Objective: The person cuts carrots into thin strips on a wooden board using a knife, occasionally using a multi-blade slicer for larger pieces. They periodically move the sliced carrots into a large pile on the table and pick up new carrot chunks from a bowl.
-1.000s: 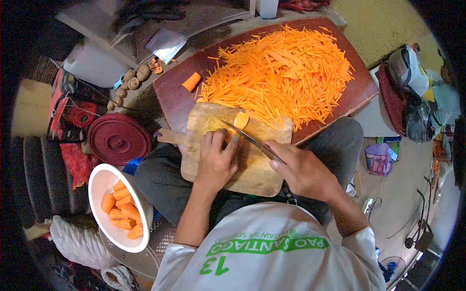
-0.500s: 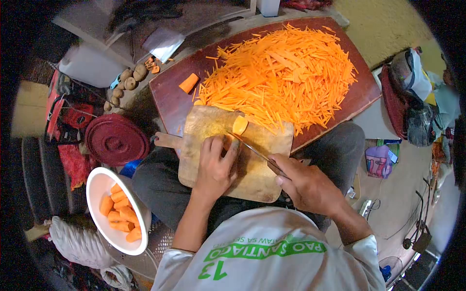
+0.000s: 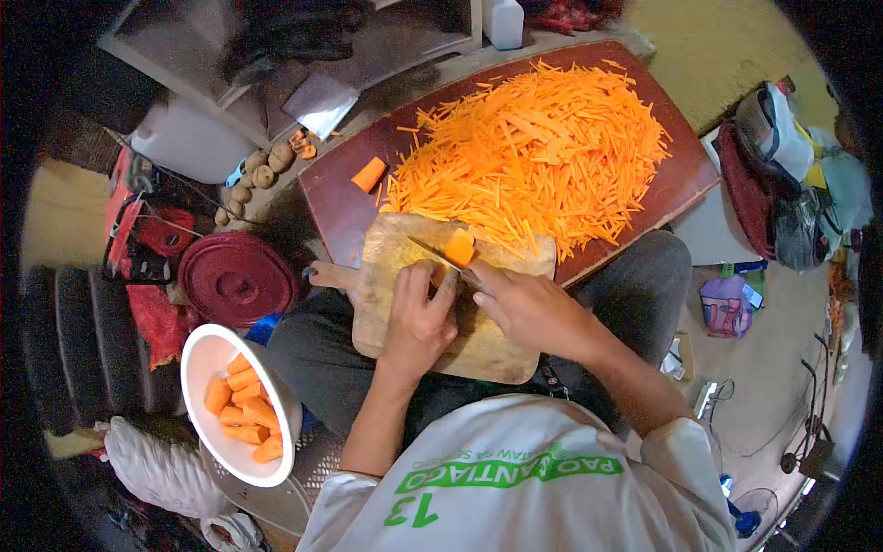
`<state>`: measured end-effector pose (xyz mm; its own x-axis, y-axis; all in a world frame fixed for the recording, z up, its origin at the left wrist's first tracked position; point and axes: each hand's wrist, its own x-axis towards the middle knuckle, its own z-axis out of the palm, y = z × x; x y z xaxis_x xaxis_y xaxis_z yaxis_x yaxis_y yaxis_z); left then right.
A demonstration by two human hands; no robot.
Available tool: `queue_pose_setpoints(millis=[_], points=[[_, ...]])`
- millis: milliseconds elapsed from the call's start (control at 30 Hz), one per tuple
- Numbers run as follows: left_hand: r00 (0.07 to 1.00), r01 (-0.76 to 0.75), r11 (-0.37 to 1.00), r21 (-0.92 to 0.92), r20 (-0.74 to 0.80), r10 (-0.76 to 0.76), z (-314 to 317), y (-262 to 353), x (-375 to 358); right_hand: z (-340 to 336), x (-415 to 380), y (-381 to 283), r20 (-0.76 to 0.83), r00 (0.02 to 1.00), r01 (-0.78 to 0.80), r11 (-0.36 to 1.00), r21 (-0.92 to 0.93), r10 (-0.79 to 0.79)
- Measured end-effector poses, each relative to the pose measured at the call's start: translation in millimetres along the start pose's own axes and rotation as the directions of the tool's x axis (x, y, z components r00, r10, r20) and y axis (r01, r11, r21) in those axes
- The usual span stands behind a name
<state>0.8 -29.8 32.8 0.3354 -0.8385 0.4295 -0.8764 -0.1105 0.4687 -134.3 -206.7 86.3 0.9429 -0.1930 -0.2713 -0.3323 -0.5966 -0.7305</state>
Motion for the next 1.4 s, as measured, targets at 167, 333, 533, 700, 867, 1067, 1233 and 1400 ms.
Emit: queue_pose_setpoints(millis=[167, 333, 533, 700, 867, 1067, 1233, 1400], points=[[0.997, -0.004, 1.0, 0.006, -0.081, 0.004, -3, 1, 0, -3, -6, 8, -0.146, 0.977, 0.174, 0.975, 0.138, -0.153], [0.998, 0.022, 0.999, -0.025, -0.065, -0.024, -8, 1, 0, -19, -40, -14, -0.116, 0.99, 0.092, 0.992, 0.087, -0.081], [0.999, 0.018, 0.999, -0.03, -0.048, -0.019, -8, -1, 1, -19, -56, -13, -0.11, 0.989, 0.103, 0.994, 0.047, -0.097], [0.993, 0.088, 0.996, -0.017, 0.085, -0.086, -4, -7, -10, -16, -58, -9, -0.153, 0.976, 0.16, 0.987, 0.0, -0.158], [0.993, 0.098, 0.995, -0.023, 0.062, -0.096, -3, -5, -10, -17, -50, -15, -0.1, 0.99, 0.103, 0.995, 0.008, -0.102], [0.996, 0.076, 0.997, -0.032, 0.052, -0.074, -6, -1, -5, 1, -7, 2, -0.051, 0.991, 0.123, 0.991, -0.048, -0.125], [0.998, 0.024, 0.999, -0.035, -0.054, -0.026, -4, -3, -2, 9, 10, 17, -0.158, 0.954, 0.259, 0.966, 0.006, -0.255], [0.996, 0.041, 0.998, -0.043, -0.081, -0.044, -1, -3, -3, -13, -14, -4, -0.124, 0.98, 0.165, 0.982, 0.087, -0.154]])
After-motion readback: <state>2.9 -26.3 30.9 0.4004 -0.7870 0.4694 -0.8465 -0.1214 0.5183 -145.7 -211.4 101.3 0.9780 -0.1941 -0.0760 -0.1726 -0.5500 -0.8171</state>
